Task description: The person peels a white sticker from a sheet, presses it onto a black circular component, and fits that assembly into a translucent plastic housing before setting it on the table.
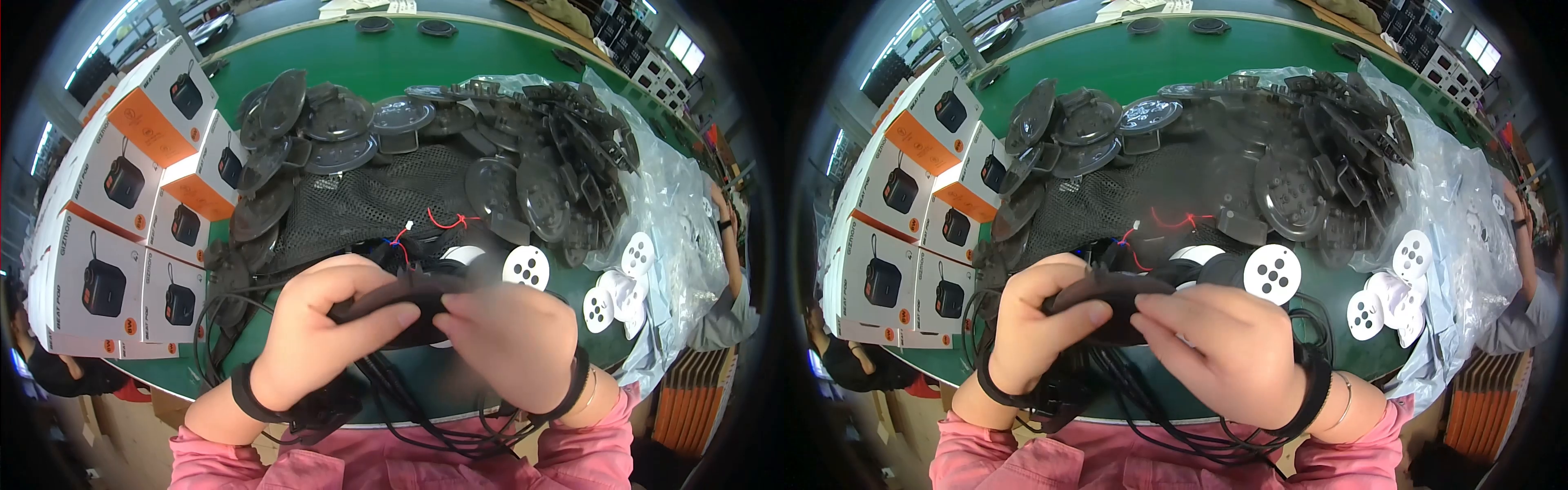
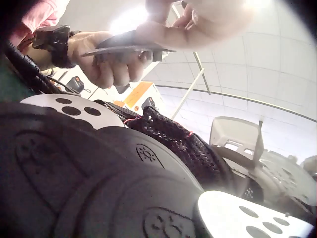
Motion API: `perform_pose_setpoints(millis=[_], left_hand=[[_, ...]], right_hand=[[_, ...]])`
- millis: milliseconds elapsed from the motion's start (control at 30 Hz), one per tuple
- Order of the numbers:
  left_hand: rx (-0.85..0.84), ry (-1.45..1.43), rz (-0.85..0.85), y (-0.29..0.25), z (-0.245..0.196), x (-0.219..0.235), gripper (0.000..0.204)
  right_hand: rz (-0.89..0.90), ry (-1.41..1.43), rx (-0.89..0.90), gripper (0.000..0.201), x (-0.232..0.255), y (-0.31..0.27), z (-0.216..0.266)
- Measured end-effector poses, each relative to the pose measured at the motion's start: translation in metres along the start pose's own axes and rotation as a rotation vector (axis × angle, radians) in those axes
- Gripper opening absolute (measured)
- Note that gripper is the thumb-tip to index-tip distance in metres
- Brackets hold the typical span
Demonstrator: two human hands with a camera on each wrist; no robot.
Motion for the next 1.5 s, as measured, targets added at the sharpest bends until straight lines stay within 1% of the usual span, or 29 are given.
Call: perform_pose_setpoints(millis=[33, 67, 133, 167, 300, 367, 400, 467, 500, 567, 600, 633, 667, 700, 733, 767, 800, 867, 900, 1000, 1067, 1133, 1200, 1267, 1333, 1367, 1400, 1467, 1500], left_hand=[[0.222, -0.207, 0.046, -0.002, 0.002, 0.0, 0.012], [0.223, -0.207, 0.047, -0.001, -0.001, 0.001, 0.012], [0.584, -0.777, -0.049, -0.005, 0.005, -0.002, 0.022], [0.553, -0.751, -0.016, -0.007, 0.011, -0.002, 0.029], [0.57, -0.755, -0.051, -0.007, 0.013, -0.006, 0.028], [0.586, -0.729, -0.085, -0.006, 0.012, -0.005, 0.032], [0.585, -0.728, -0.083, -0.006, 0.012, -0.004, 0.032], [0.561, -0.868, -0.008, -0.004, 0.012, -0.002, 0.031], [0.56, -0.869, -0.002, -0.004, 0.012, -0.003, 0.031], [0.534, -0.866, -0.064, -0.005, 0.012, -0.004, 0.034], [0.527, -0.867, -0.055, -0.004, 0.011, -0.004, 0.034], [0.508, -0.857, -0.057, -0.003, 0.01, -0.003, 0.035], [0.489, -0.847, -0.059, -0.002, 0.01, -0.003, 0.037], [0.473, -0.848, -0.052, -0.001, 0.01, -0.002, 0.037], [0.468, -0.918, -0.024, -0.001, 0.012, -0.003, 0.038], [0.462, -0.987, 0.007, -0.001, 0.013, -0.004, 0.039], [0.443, -0.99, 0.026, 0.0, 0.014, -0.007, 0.039], [0.361, -1.008, -0.069, 0.002, 0.017, -0.013, 0.04], [0.321, -0.912, 0.005, 0.001, 0.024, -0.013, 0.041], [0.305, -0.533, 0.063, -0.005, 0.038, -0.021, 0.033], [0.291, -0.503, 0.067, -0.007, 0.04, -0.026, 0.028], [0.278, -0.458, 0.066, -0.007, 0.041, -0.03, 0.023], [0.297, -0.476, 0.053, -0.009, 0.042, -0.029, 0.021], [0.286, -0.487, 0.065, -0.009, 0.043, -0.028, 0.021], [0.316, -0.492, 0.072, -0.009, 0.043, -0.028, 0.021], [0.298, -0.495, 0.082, -0.009, 0.045, -0.028, 0.021], [0.289, -0.506, 0.089, -0.009, 0.047, -0.028, 0.021], [0.302, -0.549, 0.105, -0.009, 0.049, -0.028, 0.02], [0.313, -0.554, 0.105, -0.009, 0.048, -0.028, 0.02]], right_hand=[[-0.008, 0.031, -0.041, 0.018, 0.001, 0.002, -0.002], [-0.007, 0.031, -0.042, 0.018, 0.001, 0.003, -0.002], [-0.002, 0.085, -0.158, 0.016, 0.0, 0.003, -0.007], [-0.006, 0.077, -0.151, 0.016, 0.0, 0.002, -0.008], [-0.003, -0.041, -0.122, 0.015, -0.002, 0.001, -0.01], [-0.004, -0.131, 0.002, 0.023, -0.001, 0.003, -0.012], [-0.006, -0.132, 0.001, 0.023, -0.002, 0.002, -0.012], [-0.041, 0.157, -0.402, 0.032, -0.001, -0.002, -0.023], [-0.045, 0.154, -0.402, 0.032, 0.0, -0.001, -0.021], [0.055, 0.777, -0.741, 0.032, -0.006, 0.003, -0.025], [0.108, 1.094, -0.898, 0.032, -0.009, 0.004, -0.024], [0.22, 1.105, -0.887, 0.033, -0.004, 0.005, -0.025], [0.214, 1.098, -0.876, 0.033, -0.001, 0.007, -0.023], [0.272, 1.073, -0.856, 0.034, 0.001, 0.009, -0.02], [0.329, 1.046, -0.837, 0.035, 0.003, 0.011, -0.016], [0.329, 1.028, -0.798, 0.037, 0.006, 0.011, -0.018], [0.314, 1.011, -0.784, 0.037, 0.014, 0.014, -0.018], [0.141, 1.041, -0.711, 0.039, 0.036, 0.021, -0.015], [0.079, 0.966, -0.685, 0.04, 0.049, 0.027, -0.012], [0.011, 0.747, -0.615, 0.042, 0.094, 0.059, -0.018], [-0.02, 0.631, -0.648, 0.039, 0.117, 0.091, -0.039], [-0.04, 0.577, -0.67, 0.035, 0.121, 0.123, -0.059], [0.103, 0.367, -0.387, 0.026, 0.115, 0.152, -0.121], [-0.033, 0.9, -0.885, 0.019, 0.093, 0.179, -0.166], [-0.074, 0.841, -0.974, 0.017, 0.068, 0.2, -0.195], [-0.061, 0.78, -1.002, 0.022, 0.059, 0.206, -0.21], [-0.063, 0.678, -1.04, 0.018, 0.051, 0.212, -0.212], [-0.103, 0.627, -1.073, 0.019, 0.035, 0.217, -0.214], [-0.061, 0.544, -1.165, 0.021, 0.026, 0.225, -0.218]])
Point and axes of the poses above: each hand's wrist, its own y-axis towards the middle knuckle, its own x-axis out of the back of the hand, z = x × y, the point moved 3 cm from there along y, towards the middle knuckle, and after that the axes turned 4 degrees about -x, right-handed, at the moved point
